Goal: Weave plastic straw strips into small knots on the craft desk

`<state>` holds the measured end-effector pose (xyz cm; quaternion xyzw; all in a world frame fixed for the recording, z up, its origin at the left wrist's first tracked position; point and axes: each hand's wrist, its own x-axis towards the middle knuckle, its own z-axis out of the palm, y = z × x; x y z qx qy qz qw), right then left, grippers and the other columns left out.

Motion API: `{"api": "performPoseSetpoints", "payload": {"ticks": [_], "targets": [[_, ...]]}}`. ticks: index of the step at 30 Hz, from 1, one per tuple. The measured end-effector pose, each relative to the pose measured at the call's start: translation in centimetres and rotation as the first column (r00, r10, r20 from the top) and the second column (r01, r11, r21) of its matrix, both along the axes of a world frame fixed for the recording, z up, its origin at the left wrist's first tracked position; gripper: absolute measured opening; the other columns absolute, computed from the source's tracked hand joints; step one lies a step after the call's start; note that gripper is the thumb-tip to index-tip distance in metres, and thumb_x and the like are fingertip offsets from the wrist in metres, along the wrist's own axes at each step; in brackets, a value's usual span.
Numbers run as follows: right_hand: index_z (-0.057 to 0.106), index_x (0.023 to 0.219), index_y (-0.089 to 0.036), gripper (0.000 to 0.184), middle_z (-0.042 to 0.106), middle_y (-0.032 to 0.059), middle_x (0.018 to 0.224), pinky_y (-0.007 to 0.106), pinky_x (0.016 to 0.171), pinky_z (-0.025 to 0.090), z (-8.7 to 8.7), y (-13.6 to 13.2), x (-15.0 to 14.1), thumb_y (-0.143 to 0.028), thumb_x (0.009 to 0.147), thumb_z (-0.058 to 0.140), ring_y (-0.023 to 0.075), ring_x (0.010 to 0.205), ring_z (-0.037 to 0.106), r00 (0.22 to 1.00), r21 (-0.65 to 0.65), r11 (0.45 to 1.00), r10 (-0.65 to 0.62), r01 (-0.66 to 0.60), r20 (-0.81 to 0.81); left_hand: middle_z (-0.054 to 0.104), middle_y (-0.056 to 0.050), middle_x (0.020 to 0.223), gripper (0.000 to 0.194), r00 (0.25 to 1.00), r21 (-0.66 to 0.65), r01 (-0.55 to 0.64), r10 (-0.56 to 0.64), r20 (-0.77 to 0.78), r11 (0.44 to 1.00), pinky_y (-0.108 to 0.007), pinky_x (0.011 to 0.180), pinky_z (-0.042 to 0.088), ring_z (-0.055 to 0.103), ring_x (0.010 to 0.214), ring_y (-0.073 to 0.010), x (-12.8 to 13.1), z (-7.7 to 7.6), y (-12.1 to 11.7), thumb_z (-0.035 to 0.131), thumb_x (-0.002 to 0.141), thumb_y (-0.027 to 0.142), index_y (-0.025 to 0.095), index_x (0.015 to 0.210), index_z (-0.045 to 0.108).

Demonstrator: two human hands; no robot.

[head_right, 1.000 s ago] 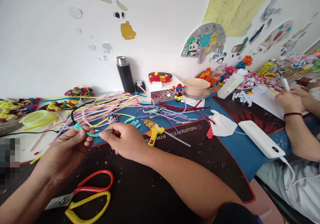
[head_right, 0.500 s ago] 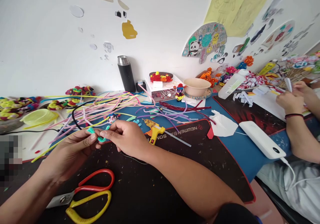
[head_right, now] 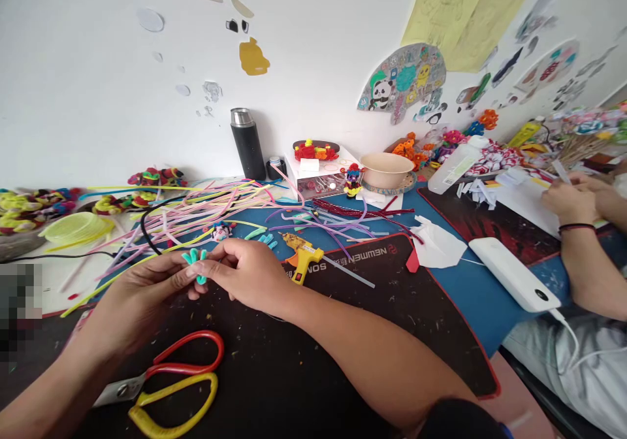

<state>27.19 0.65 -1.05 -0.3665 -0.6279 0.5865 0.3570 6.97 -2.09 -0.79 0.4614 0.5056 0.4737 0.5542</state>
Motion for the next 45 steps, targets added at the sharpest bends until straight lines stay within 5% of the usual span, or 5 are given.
{"api": "performPoseSetpoints", "payload": {"ticks": [7, 12, 19, 32, 45], "targets": [[0.065, 0.088, -0.021, 0.045, 0.069, -0.0040, 0.070, 0.022, 0.047, 0.042, 0.2, 0.0, -0.1, -0.060, 0.091, 0.088, 0.0096, 0.050, 0.057, 0.997, -0.038, 0.999, 0.034, -0.037, -0.074, 0.079, -0.004, 0.070, 0.040, 0.982, 0.110, 0.101, -0.081, -0.173, 0.989, -0.031, 0.066, 0.061, 0.071, 0.065, -0.0223, 0.5, 1.1, -0.7, 0.098, 0.077, 0.062, 0.023, 0.082, 0.090], [0.062, 0.091, -0.021, 0.048, 0.070, -0.0054, 0.072, 0.021, 0.044, 0.041, 0.0, 0.4, -0.2, -0.056, 0.085, 0.094, 0.0082, 0.047, 0.057, 0.986, -0.138, 0.988, 0.051, -0.074, -0.159, 0.079, -0.006, 0.077, 0.056, 0.980, 0.111, 0.162, -0.146, -0.135, 0.981, -0.033, 0.065, 0.061, 0.071, 0.067, -0.0225, 0.8, 0.7, -1.4, 0.085, 0.090, 0.068, 0.022, 0.121, 0.090], [0.059, 0.098, -0.023, 0.048, 0.067, -0.0092, 0.065, 0.019, 0.042, 0.040, -0.3, 0.4, -0.3, -0.053, 0.085, 0.095, 0.0082, 0.043, 0.054, 0.975, -0.176, 0.976, 0.091, -0.128, -0.201, 0.073, 0.000, 0.080, 0.088, 0.973, 0.112, 0.215, -0.204, -0.103, 0.970, -0.026, 0.058, 0.052, 0.058, 0.061, -0.0162, 0.6, 0.2, -1.8, 0.074, 0.105, 0.053, 0.028, 0.180, 0.035], [0.055, 0.094, -0.024, 0.046, 0.071, -0.0076, 0.069, 0.019, 0.040, 0.035, 0.0, 0.5, -0.4, -0.052, 0.089, 0.090, 0.0063, 0.040, 0.049, 0.961, -0.205, 0.974, 0.032, -0.091, -0.274, 0.075, -0.002, 0.078, 0.066, 0.965, -0.001, 0.138, -0.134, 0.225, 0.990, -0.023, 0.050, 0.052, 0.067, 0.057, -0.0156, 1.4, 0.5, -1.2, 0.098, 0.086, 0.044, 0.024, 0.145, 0.075], [0.056, 0.097, -0.024, 0.047, 0.063, -0.0099, 0.059, 0.020, 0.043, 0.039, 0.0, 0.3, -0.3, -0.056, 0.090, 0.090, 0.0093, 0.043, 0.052, 0.972, -0.202, 0.971, 0.085, -0.130, -0.220, 0.072, 0.001, 0.068, 0.073, 0.954, -0.042, 0.207, -0.192, 0.230, 0.977, -0.018, 0.043, 0.049, 0.059, 0.047, -0.0110, 0.8, 0.7, -0.9, 0.099, 0.085, 0.041, 0.022, 0.150, 0.072]]}}
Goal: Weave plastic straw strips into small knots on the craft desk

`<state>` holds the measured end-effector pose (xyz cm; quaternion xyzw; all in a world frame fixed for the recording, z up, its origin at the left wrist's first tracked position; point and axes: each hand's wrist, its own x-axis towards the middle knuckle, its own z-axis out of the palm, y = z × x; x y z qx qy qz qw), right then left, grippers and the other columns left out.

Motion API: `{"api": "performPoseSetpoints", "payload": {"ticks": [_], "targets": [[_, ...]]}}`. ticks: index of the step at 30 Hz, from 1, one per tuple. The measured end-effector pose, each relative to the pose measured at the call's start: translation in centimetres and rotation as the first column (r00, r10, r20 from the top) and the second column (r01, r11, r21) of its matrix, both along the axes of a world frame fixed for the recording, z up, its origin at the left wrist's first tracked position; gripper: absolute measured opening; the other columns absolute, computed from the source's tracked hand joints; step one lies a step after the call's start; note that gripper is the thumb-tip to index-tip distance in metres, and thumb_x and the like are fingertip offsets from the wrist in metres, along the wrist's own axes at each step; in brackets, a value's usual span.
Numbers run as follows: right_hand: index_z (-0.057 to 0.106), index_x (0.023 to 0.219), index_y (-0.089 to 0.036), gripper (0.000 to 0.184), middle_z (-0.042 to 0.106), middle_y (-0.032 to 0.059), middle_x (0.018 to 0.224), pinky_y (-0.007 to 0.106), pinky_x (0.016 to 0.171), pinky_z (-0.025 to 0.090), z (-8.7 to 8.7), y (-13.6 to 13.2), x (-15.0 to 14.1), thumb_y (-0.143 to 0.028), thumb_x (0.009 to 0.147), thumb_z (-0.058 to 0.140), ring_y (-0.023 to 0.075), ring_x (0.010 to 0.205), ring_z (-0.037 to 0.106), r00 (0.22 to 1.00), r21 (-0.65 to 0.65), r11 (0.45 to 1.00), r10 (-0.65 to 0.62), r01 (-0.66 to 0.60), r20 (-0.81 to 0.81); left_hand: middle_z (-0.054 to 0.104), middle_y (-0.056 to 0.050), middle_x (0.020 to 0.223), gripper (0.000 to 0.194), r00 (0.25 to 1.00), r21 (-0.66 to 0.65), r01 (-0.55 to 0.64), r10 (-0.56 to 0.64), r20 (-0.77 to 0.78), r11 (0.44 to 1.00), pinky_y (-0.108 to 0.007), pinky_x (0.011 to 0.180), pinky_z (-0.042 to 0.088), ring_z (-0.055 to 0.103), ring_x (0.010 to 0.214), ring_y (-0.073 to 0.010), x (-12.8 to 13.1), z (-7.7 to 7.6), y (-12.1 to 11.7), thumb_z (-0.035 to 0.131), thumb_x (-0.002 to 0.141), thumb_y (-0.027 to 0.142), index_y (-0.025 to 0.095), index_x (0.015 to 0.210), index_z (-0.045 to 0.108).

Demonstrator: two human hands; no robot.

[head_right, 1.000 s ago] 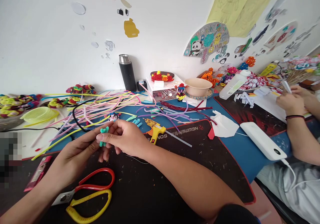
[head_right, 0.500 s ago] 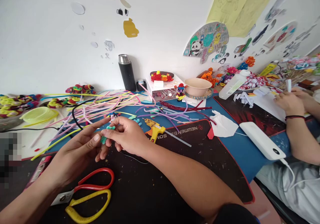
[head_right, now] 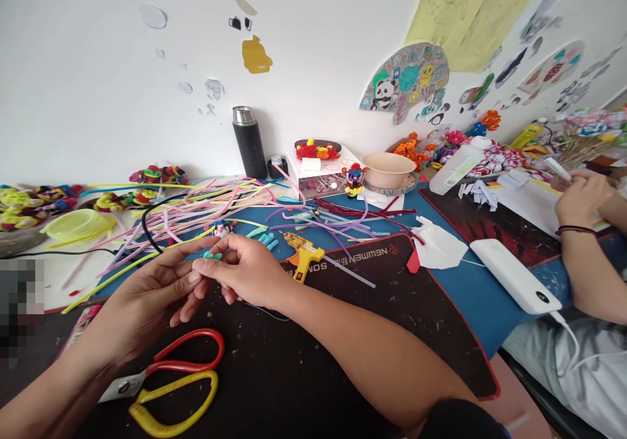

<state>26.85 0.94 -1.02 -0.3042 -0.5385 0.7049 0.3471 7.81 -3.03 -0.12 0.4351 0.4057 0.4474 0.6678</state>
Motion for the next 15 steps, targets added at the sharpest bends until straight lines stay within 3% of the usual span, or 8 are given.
{"api": "performPoseSetpoints", "payload": {"ticks": [6, 10, 15], "targets": [[0.065, 0.099, -0.022, 0.047, 0.060, -0.0098, 0.058, 0.021, 0.042, 0.038, 0.42, 0.33, 0.21, -0.061, 0.089, 0.088, 0.0098, 0.043, 0.054, 0.998, -0.014, 1.000, 0.018, -0.018, -0.058, 0.070, 0.002, 0.065, 0.071, 0.993, -0.138, 0.075, -0.060, 0.106, 0.988, -0.013, 0.039, 0.034, 0.047, 0.039, -0.0054, -0.48, 0.31, 0.18, 0.101, 0.081, 0.034, 0.021, 0.145, 0.074], [0.066, 0.100, -0.021, 0.047, 0.061, -0.0099, 0.059, 0.020, 0.041, 0.037, 0.41, 0.33, 0.25, -0.060, 0.087, 0.090, 0.0093, 0.044, 0.055, 0.996, -0.020, 0.999, 0.042, -0.044, -0.076, 0.065, 0.005, 0.063, 0.069, 0.983, -0.201, 0.066, -0.030, 0.180, 0.977, -0.013, 0.039, 0.029, 0.038, 0.038, -0.0025, -0.89, 0.09, 0.38, 0.100, 0.080, 0.029, 0.021, 0.143, 0.074], [0.062, 0.092, -0.022, 0.052, 0.057, -0.0115, 0.054, 0.020, 0.041, 0.037, 0.48, 0.36, 0.20, -0.059, 0.080, 0.096, 0.0094, 0.043, 0.053, 0.996, -0.064, 0.997, 0.038, -0.043, -0.082, 0.063, 0.004, 0.062, 0.069, 0.988, -0.204, 0.076, -0.046, 0.149, 0.976, -0.015, 0.041, 0.028, 0.041, 0.041, -0.0046, -0.73, 0.39, 0.45, 0.100, 0.081, 0.034, 0.021, 0.144, 0.074]]}}
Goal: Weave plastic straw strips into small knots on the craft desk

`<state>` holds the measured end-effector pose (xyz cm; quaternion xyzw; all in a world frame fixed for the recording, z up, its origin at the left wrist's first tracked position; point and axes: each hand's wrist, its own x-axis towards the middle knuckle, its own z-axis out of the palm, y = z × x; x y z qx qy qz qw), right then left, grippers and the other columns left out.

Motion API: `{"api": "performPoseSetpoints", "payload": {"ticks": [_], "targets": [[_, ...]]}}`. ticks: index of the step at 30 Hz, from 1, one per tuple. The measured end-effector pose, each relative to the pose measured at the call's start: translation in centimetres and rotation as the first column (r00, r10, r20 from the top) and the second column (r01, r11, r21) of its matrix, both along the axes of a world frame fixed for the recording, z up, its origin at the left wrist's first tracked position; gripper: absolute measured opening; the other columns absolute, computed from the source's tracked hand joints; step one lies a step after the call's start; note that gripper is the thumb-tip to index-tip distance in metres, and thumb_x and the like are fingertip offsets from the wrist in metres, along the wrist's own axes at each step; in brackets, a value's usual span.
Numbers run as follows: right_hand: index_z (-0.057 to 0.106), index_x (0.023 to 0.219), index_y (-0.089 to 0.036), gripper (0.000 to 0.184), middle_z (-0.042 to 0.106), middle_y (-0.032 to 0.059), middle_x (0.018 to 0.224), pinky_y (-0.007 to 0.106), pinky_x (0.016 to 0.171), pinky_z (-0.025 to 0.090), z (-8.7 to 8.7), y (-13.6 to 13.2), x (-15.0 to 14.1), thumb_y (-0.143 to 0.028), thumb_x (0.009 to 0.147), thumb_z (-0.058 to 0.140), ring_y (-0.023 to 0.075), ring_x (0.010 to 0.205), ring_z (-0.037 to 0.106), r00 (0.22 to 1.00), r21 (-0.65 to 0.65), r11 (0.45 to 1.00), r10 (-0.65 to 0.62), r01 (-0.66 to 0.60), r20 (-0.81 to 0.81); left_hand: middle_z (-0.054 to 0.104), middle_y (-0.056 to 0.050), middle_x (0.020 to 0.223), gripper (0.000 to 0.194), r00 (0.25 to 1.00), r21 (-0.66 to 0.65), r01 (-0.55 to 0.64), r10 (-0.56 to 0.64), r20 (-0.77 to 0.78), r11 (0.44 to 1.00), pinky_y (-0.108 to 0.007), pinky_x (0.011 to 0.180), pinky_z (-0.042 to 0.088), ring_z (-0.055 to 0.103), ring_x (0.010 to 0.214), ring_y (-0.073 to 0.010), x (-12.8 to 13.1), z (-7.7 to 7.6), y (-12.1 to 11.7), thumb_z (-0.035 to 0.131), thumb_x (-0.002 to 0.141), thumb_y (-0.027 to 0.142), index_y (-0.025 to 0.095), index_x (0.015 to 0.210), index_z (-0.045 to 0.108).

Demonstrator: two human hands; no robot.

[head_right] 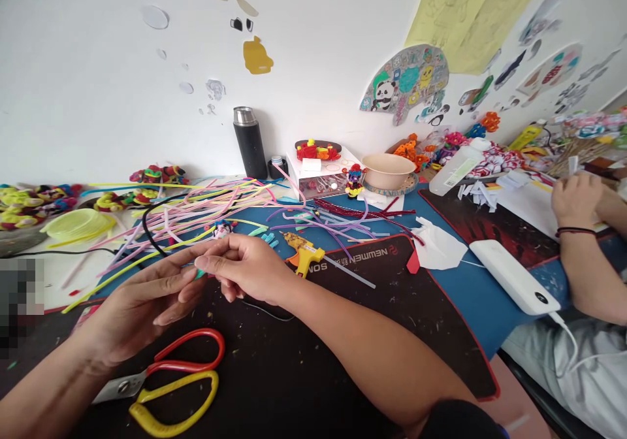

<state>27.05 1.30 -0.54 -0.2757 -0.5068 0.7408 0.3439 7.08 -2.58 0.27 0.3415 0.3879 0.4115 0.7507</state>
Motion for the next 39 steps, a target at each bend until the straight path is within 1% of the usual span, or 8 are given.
{"api": "performPoseSetpoints", "payload": {"ticks": [10, 16, 19, 23, 26, 30, 35, 39], "targets": [[0.056, 0.085, -0.023, 0.054, 0.054, -0.0121, 0.052, 0.021, 0.040, 0.031, -0.2, -0.1, -0.1, -0.060, 0.081, 0.095, 0.0075, 0.039, 0.044, 0.997, 0.061, 0.996, -0.066, 0.064, 0.039, 0.068, 0.001, 0.067, 0.065, 0.998, 0.087, -0.009, 0.014, -0.057, 0.996, -0.019, 0.044, 0.033, 0.050, 0.047, -0.0082, 0.7, 0.2, -0.5, 0.100, 0.083, 0.040, 0.022, 0.141, 0.077], [0.057, 0.084, -0.023, 0.051, 0.053, -0.0118, 0.051, 0.022, 0.041, 0.028, 0.3, -0.7, -0.1, -0.062, 0.086, 0.091, 0.0078, 0.039, 0.042, 0.979, 0.163, 0.979, -0.148, 0.124, 0.143, 0.064, 0.003, 0.062, 0.063, 0.993, 0.161, -0.016, 0.034, -0.115, 0.987, -0.019, 0.043, 0.024, 0.041, 0.044, -0.0067, 0.7, 0.1, -0.5, 0.100, 0.082, 0.045, 0.022, 0.136, 0.078], [0.057, 0.085, -0.023, 0.051, 0.053, -0.0111, 0.053, 0.023, 0.042, 0.030, 0.4, -0.9, -0.1, -0.064, 0.088, 0.088, 0.0086, 0.040, 0.045, 0.973, 0.189, 0.975, -0.153, 0.119, 0.173, 0.062, 0.004, 0.063, 0.063, 0.985, 0.201, -0.014, 0.048, -0.164, 0.980, -0.019, 0.043, 0.025, 0.040, 0.047, -0.0080, 0.4, 0.1, -0.6, 0.097, 0.086, 0.047, 0.023, 0.140, 0.075], [0.060, 0.090, -0.023, 0.045, 0.055, -0.0099, 0.055, 0.024, 0.049, 0.037, 0.4, -1.0, 0.0, -0.063, 0.096, 0.080, 0.0106, 0.044, 0.051, 0.979, 0.237, 0.971, -0.091, 0.045, 0.185, 0.062, 0.003, 0.066, 0.067, 0.976, 0.202, 0.005, 0.038, -0.212, 0.979, -0.018, 0.045, 0.029, 0.047, 0.055, -0.0109, 0.2, 0.4, -0.8, 0.096, 0.087, 0.049, 0.024, 0.144, 0.072], [0.060, 0.091, -0.024, 0.036, 0.056, -0.0088, 0.058, 0.025, 0.053, 0.038, 0.2, -0.9, 0.1, -0.055, 0.105, 0.071, 0.0112, 0.047, 0.051, 0.964, 0.315, 0.949, -0.096, 0.014, 0.248, 0.062, 0.003, 0.065, 0.071, 0.979, 0.175, -0.005, 0.040, -0.201, 0.985, -0.018, 0.044, 0.027, 0.044, 0.053, -0.0098, 0.6, 0.8, -0.7, 0.100, 0.081, 0.051, 0.021, 0.140, 0.073], [0.057, 0.084, -0.023, 0.033, 0.057, -0.0052, 0.065, 0.026, 0.057, 0.033, -0.2, -0.6, 0.2, -0.045, 0.105, 0.070, 0.0131, 0.058, 0.051, 0.888, 0.490, 0.868, -0.287, 0.083, 0.359, 0.066, 0.004, 0.062, 0.068, 0.978, 0.156, -0.078, 0.105, -0.179, 0.985, -0.019, 0.043, 0.028, 0.042, 0.045, -0.0073, 1.3, 0.7, -0.5, 0.102, 0.078, 0.051, 0.019, 0.131, 0.073], [0.057, 0.088, -0.025, 0.038, 0.058, -0.0042, 0.066, 0.026, 0.055, 0.032, -1.0, -0.3, 0.1, -0.057, 0.106, 0.066, 0.0141, 0.056, 0.050, 0.890, 0.442, 0.889, -0.291, 0.116, 0.352, 0.074, -0.001, 0.073, 0.057, 0.979, 0.195, -0.070, 0.106, -0.177, 0.978, -0.022, 0.047, 0.043, 0.061, 0.051, -0.0139, 0.9, 0.3, -0.1, 0.097, 0.082, 0.059, 0.020, 0.116, 0.074], [0.057, 0.087, -0.025, 0.045, 0.053, -0.0060, 0.060, 0.026, 0.052, 0.032, -1.3, -0.1, 0.2, -0.066, 0.102, 0.069, 0.0141, 0.052, 0.048, 0.889, 0.403, 0.895, -0.334, 0.194, 0.313, 0.076, -0.003, 0.078, 0.055, 0.935, 0.340, -0.011, 0.130, -0.330, 0.940, -0.027, 0.052, 0.050, 0.065, 0.057, -0.0181, 0.2, -0.1, 0.0, 0.086, 0.087, 0.071, 0.021, 0.106, 0.073]]}}
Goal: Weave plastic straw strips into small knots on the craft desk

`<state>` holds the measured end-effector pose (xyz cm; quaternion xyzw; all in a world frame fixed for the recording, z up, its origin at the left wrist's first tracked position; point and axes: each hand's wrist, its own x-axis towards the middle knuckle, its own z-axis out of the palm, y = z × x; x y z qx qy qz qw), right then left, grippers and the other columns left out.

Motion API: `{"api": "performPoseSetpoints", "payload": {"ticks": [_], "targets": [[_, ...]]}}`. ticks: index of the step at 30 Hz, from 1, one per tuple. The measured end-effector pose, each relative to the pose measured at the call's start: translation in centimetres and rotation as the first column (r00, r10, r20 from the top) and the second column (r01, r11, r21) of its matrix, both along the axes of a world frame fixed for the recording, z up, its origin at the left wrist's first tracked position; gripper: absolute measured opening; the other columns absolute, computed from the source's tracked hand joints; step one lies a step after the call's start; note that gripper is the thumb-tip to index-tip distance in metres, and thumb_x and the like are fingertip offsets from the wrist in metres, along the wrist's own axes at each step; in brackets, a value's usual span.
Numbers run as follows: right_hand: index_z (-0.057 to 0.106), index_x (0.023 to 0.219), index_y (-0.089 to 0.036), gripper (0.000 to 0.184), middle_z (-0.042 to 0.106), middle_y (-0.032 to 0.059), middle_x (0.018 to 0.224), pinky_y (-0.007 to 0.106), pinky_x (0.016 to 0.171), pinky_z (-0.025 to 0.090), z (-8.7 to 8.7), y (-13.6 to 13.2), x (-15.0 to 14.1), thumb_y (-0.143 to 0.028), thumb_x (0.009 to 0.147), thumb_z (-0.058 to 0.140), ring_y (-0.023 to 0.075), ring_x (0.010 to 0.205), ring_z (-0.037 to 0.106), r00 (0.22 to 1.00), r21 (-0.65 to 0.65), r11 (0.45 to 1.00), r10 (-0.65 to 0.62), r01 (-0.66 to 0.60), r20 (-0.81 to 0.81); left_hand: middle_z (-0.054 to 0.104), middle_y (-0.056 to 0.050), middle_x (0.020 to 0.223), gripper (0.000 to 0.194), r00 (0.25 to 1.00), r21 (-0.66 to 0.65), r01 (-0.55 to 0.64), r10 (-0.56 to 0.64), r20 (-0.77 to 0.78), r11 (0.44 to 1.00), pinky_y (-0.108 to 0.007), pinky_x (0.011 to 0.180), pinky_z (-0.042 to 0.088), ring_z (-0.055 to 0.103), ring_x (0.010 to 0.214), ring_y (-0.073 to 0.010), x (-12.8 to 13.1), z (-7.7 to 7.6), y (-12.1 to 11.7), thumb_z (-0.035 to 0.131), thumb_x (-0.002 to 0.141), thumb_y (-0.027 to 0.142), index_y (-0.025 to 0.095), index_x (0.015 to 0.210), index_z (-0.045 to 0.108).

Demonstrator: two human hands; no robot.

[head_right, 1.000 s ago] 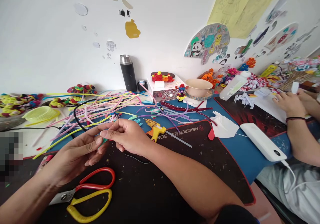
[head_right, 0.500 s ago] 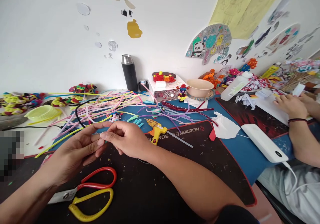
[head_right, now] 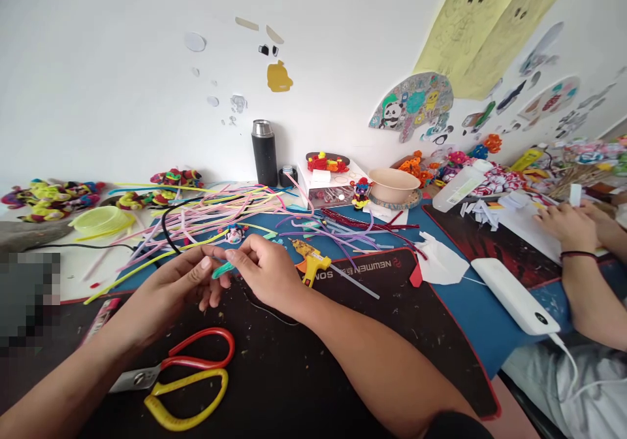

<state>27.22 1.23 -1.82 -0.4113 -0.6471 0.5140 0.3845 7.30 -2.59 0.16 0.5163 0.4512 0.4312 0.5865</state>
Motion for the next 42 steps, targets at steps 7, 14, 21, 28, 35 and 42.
{"api": "performPoseSetpoints", "payload": {"ticks": [7, 14, 21, 28, 35, 42], "targets": [[0.057, 0.085, -0.025, 0.047, 0.051, -0.0077, 0.057, 0.025, 0.050, 0.032, 0.0, 0.1, 0.0, -0.066, 0.100, 0.071, 0.0128, 0.048, 0.046, 0.999, -0.003, 1.000, -0.029, 0.029, -0.027, 0.067, -0.001, 0.068, 0.052, 0.924, 0.232, 0.020, 0.071, -0.376, 0.972, -0.028, 0.058, 0.045, 0.057, 0.059, -0.0184, -0.2, -0.7, -0.2, 0.073, 0.096, 0.071, 0.023, 0.077, 0.072], [0.057, 0.088, -0.025, 0.047, 0.050, -0.0095, 0.055, 0.025, 0.049, 0.034, 0.1, 0.1, 0.0, -0.068, 0.101, 0.073, 0.0116, 0.044, 0.046, 0.998, -0.039, 0.997, 0.061, -0.062, -0.016, 0.054, 0.002, 0.060, 0.058, 0.935, 0.222, 0.006, 0.074, -0.347, 0.975, -0.026, 0.054, 0.036, 0.045, 0.058, -0.0158, -0.4, -0.2, -0.1, 0.075, 0.093, 0.073, 0.021, 0.067, 0.066], [0.061, 0.095, -0.024, 0.046, 0.057, -0.0067, 0.062, 0.026, 0.054, 0.039, -0.1, -0.1, 0.1, -0.069, 0.104, 0.068, 0.0129, 0.050, 0.053, 0.990, 0.041, 0.989, 0.140, -0.141, 0.019, 0.043, 0.007, 0.058, 0.063, 0.996, -0.111, -0.070, 0.063, -0.063, 0.991, -0.022, 0.046, 0.024, 0.031, 0.052, -0.0097, -0.3, -0.8, 0.7, 0.092, 0.069, 0.077, 0.020, 0.066, 0.064], [0.062, 0.089, -0.024, 0.051, 0.051, -0.0061, 0.057, 0.028, 0.056, 0.034, -0.2, -0.3, 0.1, -0.073, 0.104, 0.064, 0.0145, 0.053, 0.048, 0.987, 0.089, 0.986, 0.129, -0.138, 0.099, 0.031, 0.011, 0.054, 0.063, 0.994, -0.204, -0.015, 0.037, 0.103, 0.979, -0.021, 0.042, 0.021, 0.021, 0.048, -0.0070, -0.1, -0.7, 0.7, 0.098, 0.063, 0.072, 0.020, 0.062, 0.063], [0.051, 0.075, -0.024, 0.054, 0.048, -0.0057, 0.054, 0.028, 0.060, 0.035, 0.0, -0.1, 0.1, -0.064, 0.111, 0.056, 0.0144, 0.056, 0.048, 0.988, 0.152, 0.982, 0.089, -0.108, 0.126, 0.035, 0.009, 0.055, 0.069, 0.998, -0.097, -0.009, 0.002, -0.071, 0.995, -0.023, 0.045, 0.022, 0.026, 0.050, -0.0101, -0.2, -1.7, 0.5, 0.079, 0.078, 0.087, 0.022, 0.067, 0.059], [0.049, 0.074, -0.024, 0.049, 0.049, -0.0050, 0.056, 0.030, 0.062, 0.034, -0.1, -0.2, 0.0, -0.053, 0.113, 0.054, 0.0145, 0.058, 0.047, 0.984, 0.216, 0.972, 0.061, -0.097, 0.167, 0.047, 0.004, 0.065, 0.066, 0.926, 0.196, -0.046, 0.115, -0.360, 0.980, -0.026, 0.051, 0.034, 0.039, 0.060, -0.0150, -0.3, -1.5, 0.1, 0.061, 0.094, 0.085, 0.023, 0.070, 0.056]]}}
